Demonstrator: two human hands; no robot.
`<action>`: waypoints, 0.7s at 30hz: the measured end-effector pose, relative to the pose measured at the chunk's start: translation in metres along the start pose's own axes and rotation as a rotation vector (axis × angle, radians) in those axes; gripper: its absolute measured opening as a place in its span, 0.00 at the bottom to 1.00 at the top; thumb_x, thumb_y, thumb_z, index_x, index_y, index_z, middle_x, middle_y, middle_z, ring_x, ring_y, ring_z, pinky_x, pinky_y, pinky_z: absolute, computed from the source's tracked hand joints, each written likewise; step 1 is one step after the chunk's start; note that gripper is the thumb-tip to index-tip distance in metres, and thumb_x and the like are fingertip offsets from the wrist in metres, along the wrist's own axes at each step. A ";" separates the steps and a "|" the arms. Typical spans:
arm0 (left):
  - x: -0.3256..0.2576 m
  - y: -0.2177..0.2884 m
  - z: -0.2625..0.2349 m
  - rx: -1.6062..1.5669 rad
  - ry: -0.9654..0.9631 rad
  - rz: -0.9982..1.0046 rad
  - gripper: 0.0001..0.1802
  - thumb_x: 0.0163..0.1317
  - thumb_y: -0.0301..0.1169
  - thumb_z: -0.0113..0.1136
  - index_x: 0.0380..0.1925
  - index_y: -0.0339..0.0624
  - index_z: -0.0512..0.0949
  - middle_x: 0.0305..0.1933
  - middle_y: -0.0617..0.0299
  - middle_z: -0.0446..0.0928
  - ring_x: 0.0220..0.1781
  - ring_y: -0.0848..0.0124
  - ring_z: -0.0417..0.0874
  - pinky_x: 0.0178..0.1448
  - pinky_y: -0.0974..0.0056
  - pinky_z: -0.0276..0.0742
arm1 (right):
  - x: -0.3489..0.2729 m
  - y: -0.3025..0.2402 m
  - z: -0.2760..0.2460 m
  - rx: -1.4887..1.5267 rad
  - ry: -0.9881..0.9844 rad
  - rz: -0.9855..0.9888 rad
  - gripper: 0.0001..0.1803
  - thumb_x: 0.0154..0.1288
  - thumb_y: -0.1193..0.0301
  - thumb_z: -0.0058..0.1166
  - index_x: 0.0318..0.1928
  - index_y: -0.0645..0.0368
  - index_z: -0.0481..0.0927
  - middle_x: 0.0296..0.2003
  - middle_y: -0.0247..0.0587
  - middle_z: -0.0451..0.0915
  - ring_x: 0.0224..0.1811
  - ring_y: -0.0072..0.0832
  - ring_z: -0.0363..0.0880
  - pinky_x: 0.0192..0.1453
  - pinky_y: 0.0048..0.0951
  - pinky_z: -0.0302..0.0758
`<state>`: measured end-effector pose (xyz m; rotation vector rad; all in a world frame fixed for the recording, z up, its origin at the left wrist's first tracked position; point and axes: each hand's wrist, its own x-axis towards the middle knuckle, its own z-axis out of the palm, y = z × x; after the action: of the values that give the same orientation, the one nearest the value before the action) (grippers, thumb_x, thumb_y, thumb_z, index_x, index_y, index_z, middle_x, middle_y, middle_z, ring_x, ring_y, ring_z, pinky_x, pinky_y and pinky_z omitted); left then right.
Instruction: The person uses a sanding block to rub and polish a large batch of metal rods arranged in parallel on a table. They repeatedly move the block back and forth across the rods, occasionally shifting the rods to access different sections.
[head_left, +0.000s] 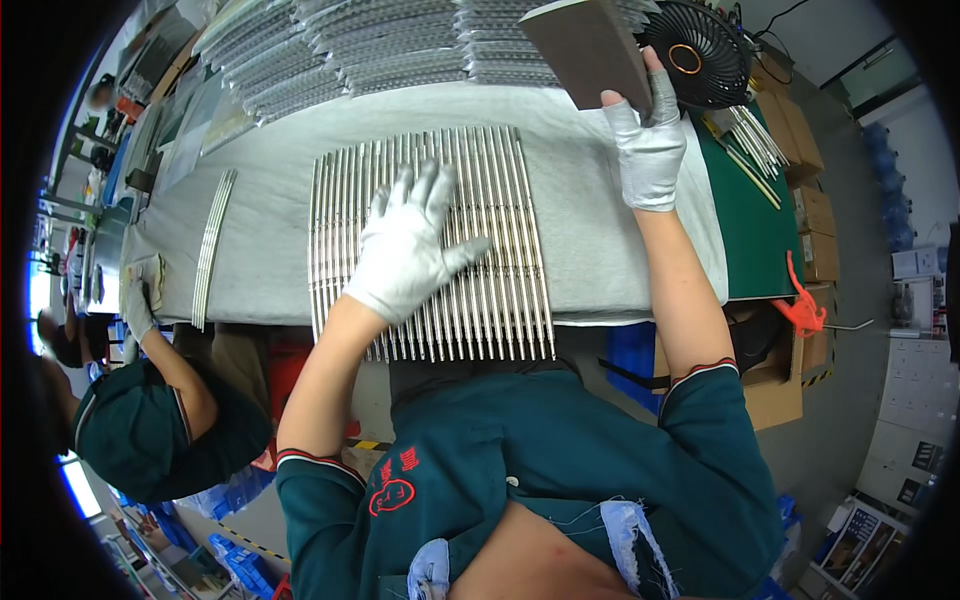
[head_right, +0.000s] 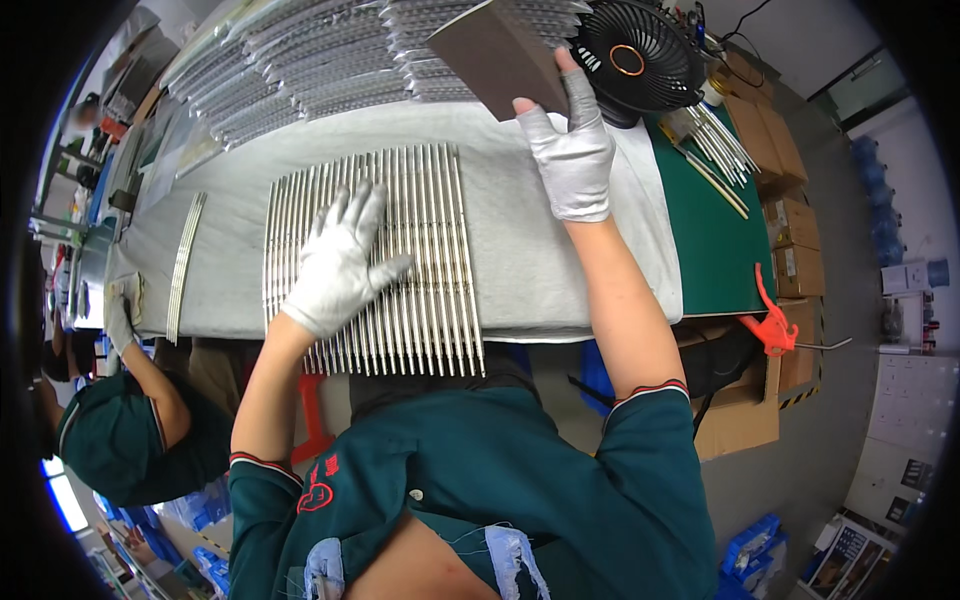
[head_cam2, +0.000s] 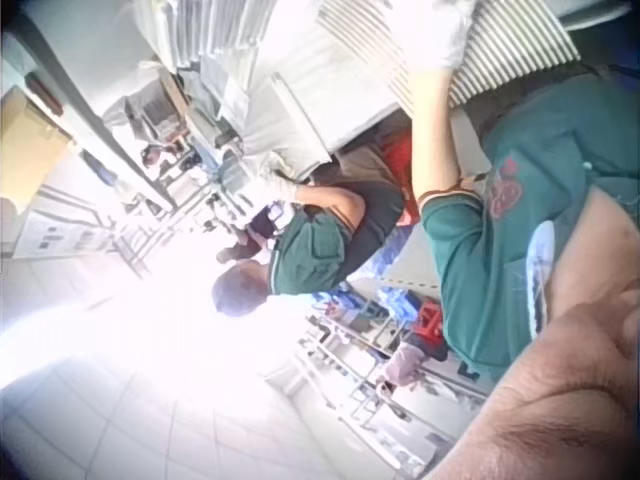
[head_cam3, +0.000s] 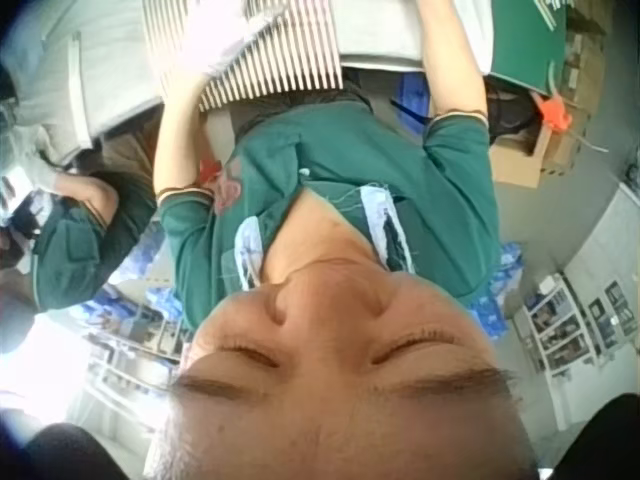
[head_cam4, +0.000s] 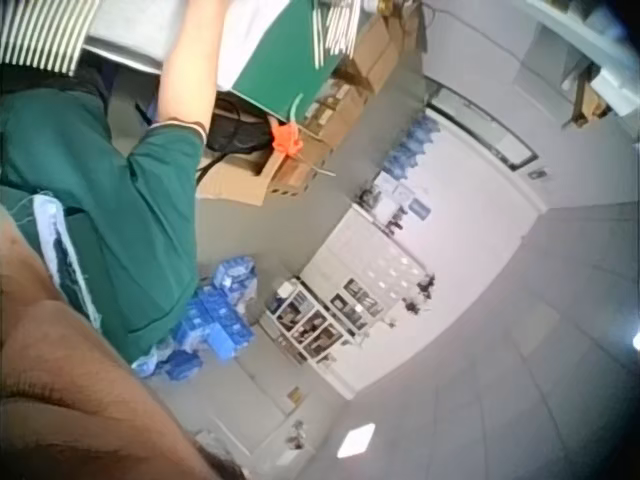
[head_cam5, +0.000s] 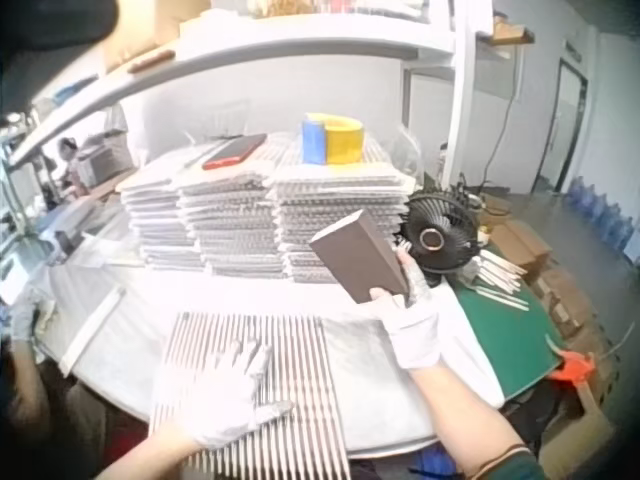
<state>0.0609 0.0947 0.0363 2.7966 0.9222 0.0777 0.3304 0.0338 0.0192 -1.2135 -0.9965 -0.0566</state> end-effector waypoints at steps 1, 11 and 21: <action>-0.016 0.009 -0.005 -0.036 -0.076 0.019 0.55 0.61 0.68 0.51 0.74 0.36 0.54 0.77 0.39 0.55 0.79 0.42 0.51 0.80 0.43 0.46 | 0.001 -0.007 0.005 0.208 0.006 0.135 0.33 0.65 0.72 0.66 0.69 0.55 0.70 0.63 0.39 0.75 0.62 0.24 0.74 0.65 0.26 0.72; -0.057 0.050 0.012 -0.098 -0.189 0.293 0.53 0.56 0.68 0.55 0.73 0.43 0.60 0.76 0.43 0.59 0.78 0.46 0.57 0.79 0.40 0.44 | 0.003 -0.001 0.006 0.268 0.137 0.281 0.33 0.66 0.71 0.64 0.70 0.59 0.68 0.63 0.38 0.73 0.64 0.25 0.71 0.69 0.27 0.68; -0.040 0.065 0.010 -0.081 -0.233 0.403 0.52 0.56 0.70 0.53 0.72 0.45 0.63 0.75 0.43 0.59 0.79 0.53 0.57 0.79 0.39 0.43 | 0.007 0.002 0.002 0.359 0.175 0.338 0.33 0.67 0.71 0.63 0.70 0.60 0.67 0.63 0.38 0.72 0.64 0.25 0.71 0.68 0.27 0.69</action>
<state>0.0680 0.0185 0.0397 2.7940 0.2913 -0.1465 0.3346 0.0391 0.0224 -1.0101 -0.6069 0.2675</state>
